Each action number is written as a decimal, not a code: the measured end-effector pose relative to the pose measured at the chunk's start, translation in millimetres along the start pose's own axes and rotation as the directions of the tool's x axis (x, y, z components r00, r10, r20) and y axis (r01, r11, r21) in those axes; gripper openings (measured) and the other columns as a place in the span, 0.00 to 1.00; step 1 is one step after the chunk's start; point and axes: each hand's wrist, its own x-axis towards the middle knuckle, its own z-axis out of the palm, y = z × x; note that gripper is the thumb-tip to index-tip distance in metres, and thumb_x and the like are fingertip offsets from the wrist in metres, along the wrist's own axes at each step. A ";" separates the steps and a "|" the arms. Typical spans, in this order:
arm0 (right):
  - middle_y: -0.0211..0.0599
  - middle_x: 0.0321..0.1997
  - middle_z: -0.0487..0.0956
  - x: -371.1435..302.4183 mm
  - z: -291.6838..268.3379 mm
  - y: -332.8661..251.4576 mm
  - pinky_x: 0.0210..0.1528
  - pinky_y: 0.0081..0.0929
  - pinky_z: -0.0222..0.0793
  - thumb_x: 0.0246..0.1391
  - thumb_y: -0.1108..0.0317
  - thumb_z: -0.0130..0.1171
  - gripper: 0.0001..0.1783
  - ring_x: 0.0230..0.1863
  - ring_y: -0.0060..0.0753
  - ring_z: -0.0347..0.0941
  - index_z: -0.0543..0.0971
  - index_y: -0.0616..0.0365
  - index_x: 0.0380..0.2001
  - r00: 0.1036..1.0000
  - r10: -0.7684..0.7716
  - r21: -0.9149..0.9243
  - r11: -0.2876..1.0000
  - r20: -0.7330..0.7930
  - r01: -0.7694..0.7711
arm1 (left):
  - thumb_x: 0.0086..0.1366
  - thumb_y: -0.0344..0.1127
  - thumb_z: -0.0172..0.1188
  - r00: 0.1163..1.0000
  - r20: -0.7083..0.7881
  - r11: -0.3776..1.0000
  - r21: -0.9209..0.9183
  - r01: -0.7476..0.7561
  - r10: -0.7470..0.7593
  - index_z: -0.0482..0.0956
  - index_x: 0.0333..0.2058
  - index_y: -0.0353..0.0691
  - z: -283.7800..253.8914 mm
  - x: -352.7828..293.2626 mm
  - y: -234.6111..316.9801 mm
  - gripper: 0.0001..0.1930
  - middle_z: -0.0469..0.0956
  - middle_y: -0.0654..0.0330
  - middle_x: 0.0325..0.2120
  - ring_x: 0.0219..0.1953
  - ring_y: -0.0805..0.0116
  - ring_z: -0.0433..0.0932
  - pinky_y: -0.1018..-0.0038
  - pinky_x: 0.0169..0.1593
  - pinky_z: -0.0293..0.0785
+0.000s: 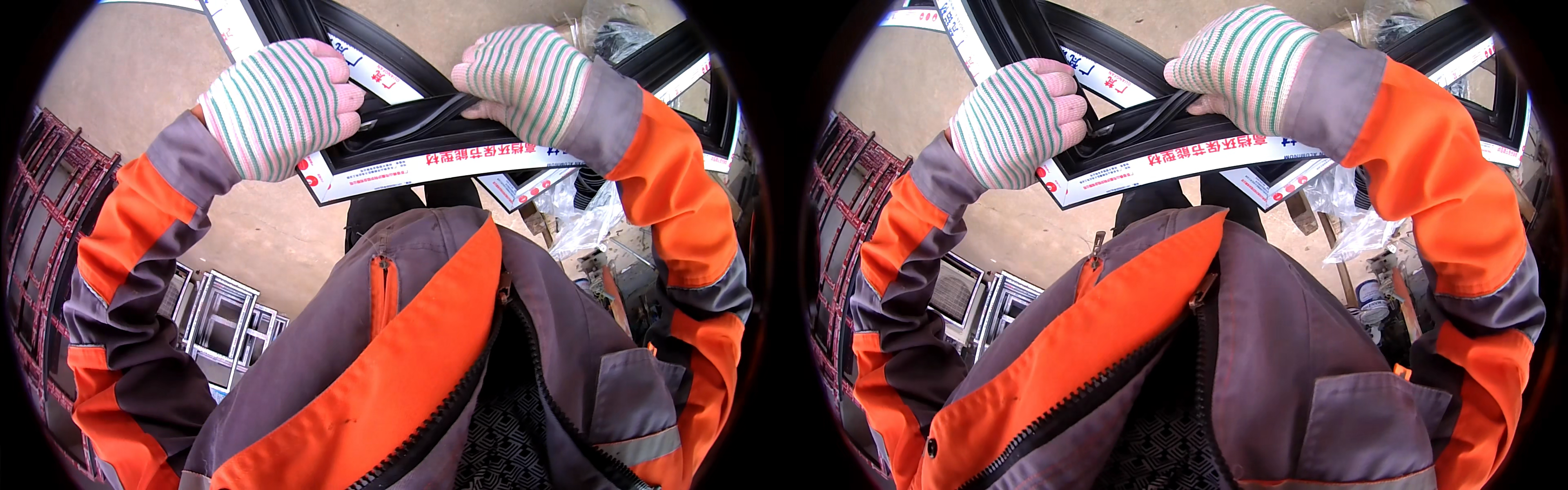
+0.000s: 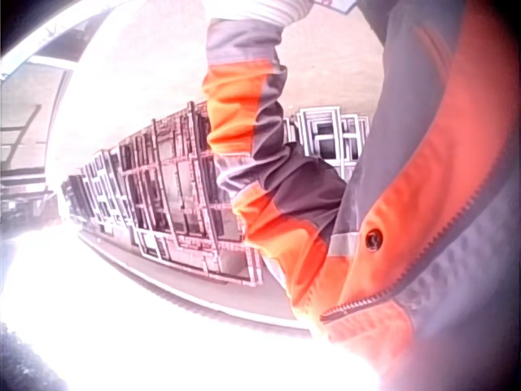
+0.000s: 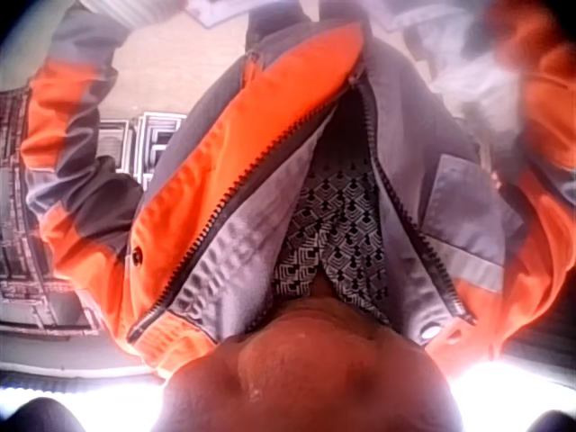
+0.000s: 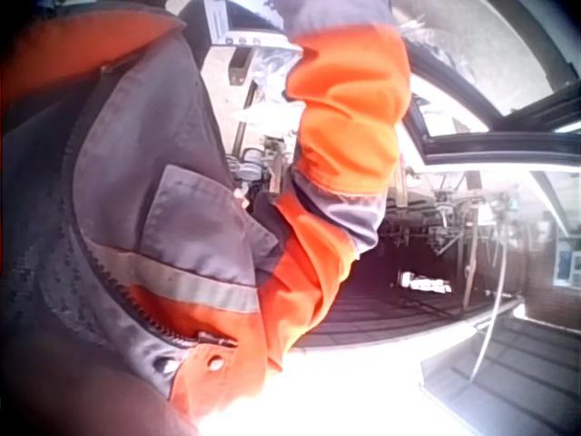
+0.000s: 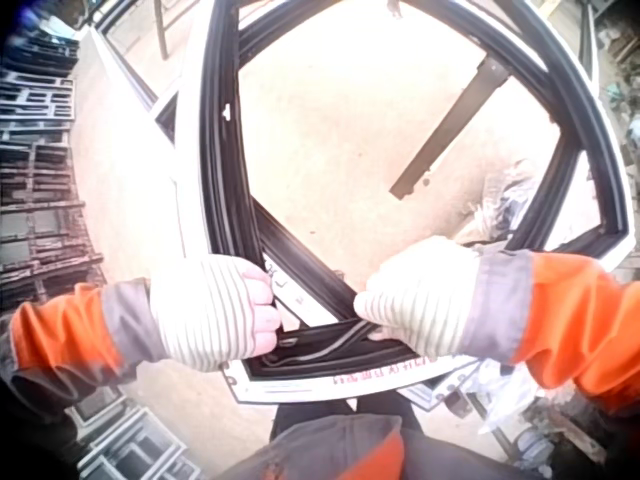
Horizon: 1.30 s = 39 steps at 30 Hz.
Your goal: The person presses a black rubber seal into the groove of a white window frame. They work along the edges and corners of the frame, ensuring the seal is seated properly. The person handles the frame and the seal by hand, occasionally adjusting their grip to apply pressure.
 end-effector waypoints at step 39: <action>0.38 0.37 0.78 -17.2 -8.2 15.4 0.46 0.36 0.75 0.61 0.71 0.69 0.07 0.40 0.41 0.78 0.83 0.63 0.39 0.985 0.060 0.622 0.769 0.161 -0.149 | 0.44 0.33 0.65 1.000 -0.017 0.999 0.052 -0.001 0.002 0.82 0.34 0.42 -3.1 -2.8 -3.0 0.14 0.82 0.59 0.39 0.49 0.55 0.81 0.58 0.65 0.76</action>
